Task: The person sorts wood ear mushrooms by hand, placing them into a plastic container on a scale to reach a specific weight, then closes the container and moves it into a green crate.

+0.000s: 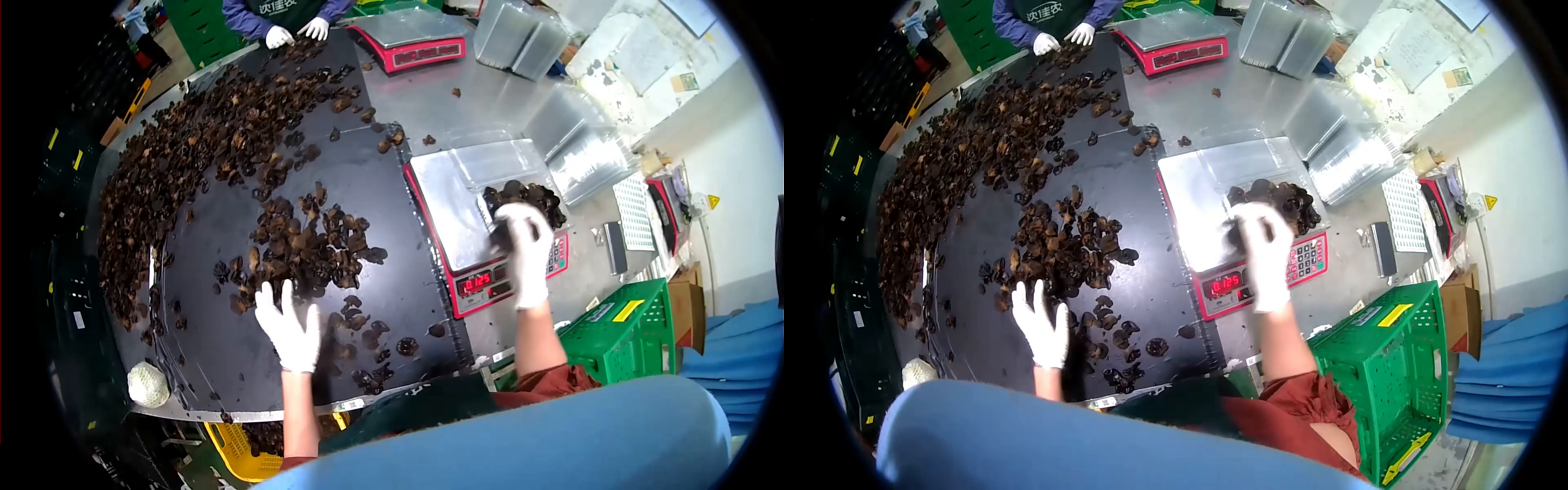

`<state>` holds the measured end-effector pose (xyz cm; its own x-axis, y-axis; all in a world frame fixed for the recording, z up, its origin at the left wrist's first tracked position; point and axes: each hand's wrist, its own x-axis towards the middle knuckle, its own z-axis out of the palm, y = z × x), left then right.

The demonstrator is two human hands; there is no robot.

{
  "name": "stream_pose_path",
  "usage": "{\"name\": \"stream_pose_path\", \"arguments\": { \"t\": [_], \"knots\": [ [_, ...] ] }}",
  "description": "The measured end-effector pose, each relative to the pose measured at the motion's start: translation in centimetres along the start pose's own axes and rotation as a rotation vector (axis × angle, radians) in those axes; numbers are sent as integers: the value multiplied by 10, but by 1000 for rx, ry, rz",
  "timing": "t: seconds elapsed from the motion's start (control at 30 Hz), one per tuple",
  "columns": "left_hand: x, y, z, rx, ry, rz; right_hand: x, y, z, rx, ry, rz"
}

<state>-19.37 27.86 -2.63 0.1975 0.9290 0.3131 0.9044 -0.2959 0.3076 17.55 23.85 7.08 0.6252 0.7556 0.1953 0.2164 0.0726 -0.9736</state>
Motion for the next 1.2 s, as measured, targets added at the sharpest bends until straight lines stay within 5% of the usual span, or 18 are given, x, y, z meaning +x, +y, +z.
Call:
{"name": "stream_pose_path", "arguments": {
  "t": [0.07,0.2,0.4,0.63,0.77,0.83,0.9,1.1,1.2],
  "knots": [
    [-2,-19,8,123,-124,-50,29,11,-25,-244,132,-268],
    [-26,-23,12,31,-221,95,45,34,-51,-474,-57,-248],
    [-68,3,0,-124,-310,330,28,23,-44,-723,46,-535],
    [-73,-14,-1,-66,-181,266,12,-1,-9,-530,205,-611],
    [-62,-28,-12,-66,-14,83,-25,-14,45,-318,-135,-776],
    [-63,-38,-11,31,36,-9,-45,9,76,-158,-500,-647],
    [-60,-47,-12,137,10,-75,-62,37,102,-314,-664,-736],
    [-66,-33,-15,-190,-206,159,-79,116,155,-835,-710,-452],
    [-73,-28,-19,-286,-228,226,-113,108,151,-482,-824,-546]
  ]
}}
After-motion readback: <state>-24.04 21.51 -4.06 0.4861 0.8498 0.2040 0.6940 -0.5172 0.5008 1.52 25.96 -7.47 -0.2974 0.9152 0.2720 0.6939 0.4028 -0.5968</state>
